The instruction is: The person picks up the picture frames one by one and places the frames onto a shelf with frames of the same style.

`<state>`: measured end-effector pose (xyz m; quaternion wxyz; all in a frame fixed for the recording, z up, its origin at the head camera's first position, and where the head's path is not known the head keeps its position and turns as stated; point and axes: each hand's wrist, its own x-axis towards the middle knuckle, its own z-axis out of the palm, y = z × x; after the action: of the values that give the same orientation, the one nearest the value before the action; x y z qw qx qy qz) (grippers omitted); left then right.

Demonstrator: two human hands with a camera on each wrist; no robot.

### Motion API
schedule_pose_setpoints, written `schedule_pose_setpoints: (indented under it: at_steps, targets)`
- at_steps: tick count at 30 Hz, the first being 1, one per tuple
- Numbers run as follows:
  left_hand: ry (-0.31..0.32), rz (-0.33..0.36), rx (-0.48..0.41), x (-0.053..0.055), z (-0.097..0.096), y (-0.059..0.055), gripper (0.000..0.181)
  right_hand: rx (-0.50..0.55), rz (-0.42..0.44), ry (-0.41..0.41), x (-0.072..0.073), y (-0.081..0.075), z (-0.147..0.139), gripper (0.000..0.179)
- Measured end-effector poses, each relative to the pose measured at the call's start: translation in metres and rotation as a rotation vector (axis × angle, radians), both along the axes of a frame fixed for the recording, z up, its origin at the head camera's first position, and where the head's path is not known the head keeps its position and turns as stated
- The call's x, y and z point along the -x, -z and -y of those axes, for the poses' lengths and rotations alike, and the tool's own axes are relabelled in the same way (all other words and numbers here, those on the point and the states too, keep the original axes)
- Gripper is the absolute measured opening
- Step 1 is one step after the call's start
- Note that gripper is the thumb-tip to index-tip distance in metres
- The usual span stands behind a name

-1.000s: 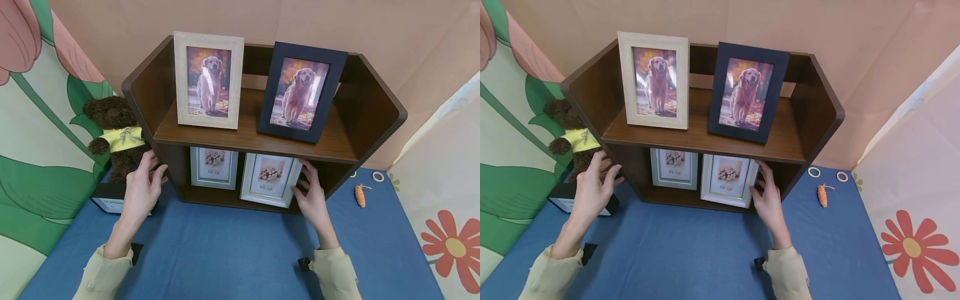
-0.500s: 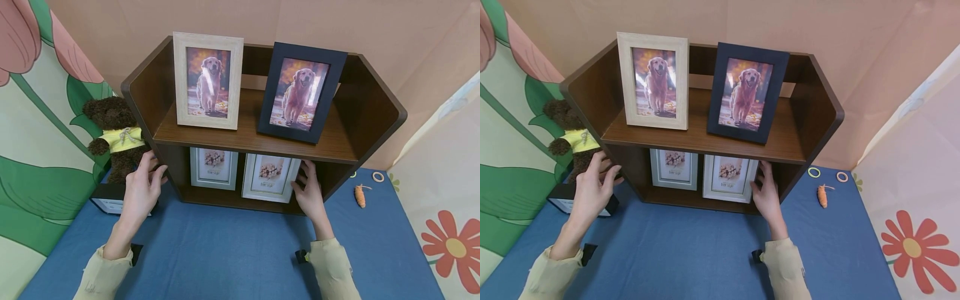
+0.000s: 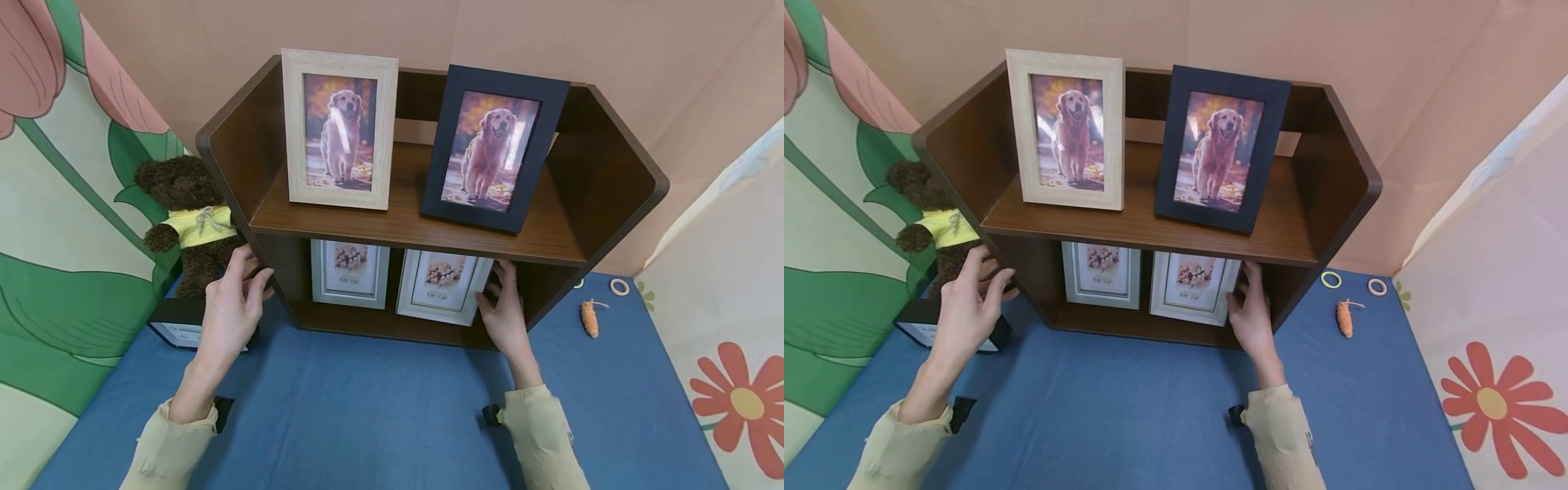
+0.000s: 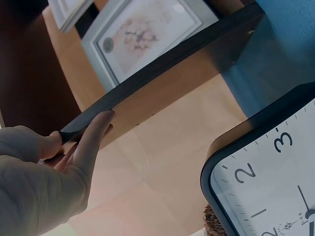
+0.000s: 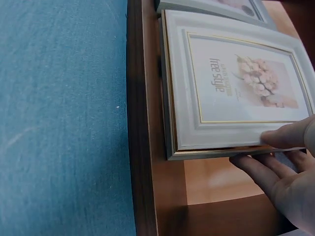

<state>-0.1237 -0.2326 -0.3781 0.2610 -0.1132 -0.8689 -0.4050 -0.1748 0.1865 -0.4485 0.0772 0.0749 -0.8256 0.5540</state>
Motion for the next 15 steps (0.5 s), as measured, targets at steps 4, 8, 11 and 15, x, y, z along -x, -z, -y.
schedule_pose_setpoints:
  at_steps: [4, 8, 11, 15]
  targets:
    - [0.001, 0.0, -0.004, -0.0001, 0.0003, -0.0002, 0.034, 0.005, 0.009, -0.002, -0.003, -0.0006, 0.001, 0.074]
    - [-0.001, 0.002, -0.004, -0.0004, 0.0002, -0.0002, 0.034, -0.003, -0.013, 0.0, -0.005, 0.0012, 0.0025, 0.074]
    - [-0.002, 0.006, -0.005, -0.0006, 0.0, -0.0003, 0.034, -0.025, -0.048, 0.013, -0.0061, 0.0031, 0.0038, 0.073]
    - [-0.003, 0.008, -0.007, -0.0007, -0.0001, -0.0005, 0.034, -0.045, -0.096, 0.026, -0.0078, 0.0037, 0.0057, 0.072]
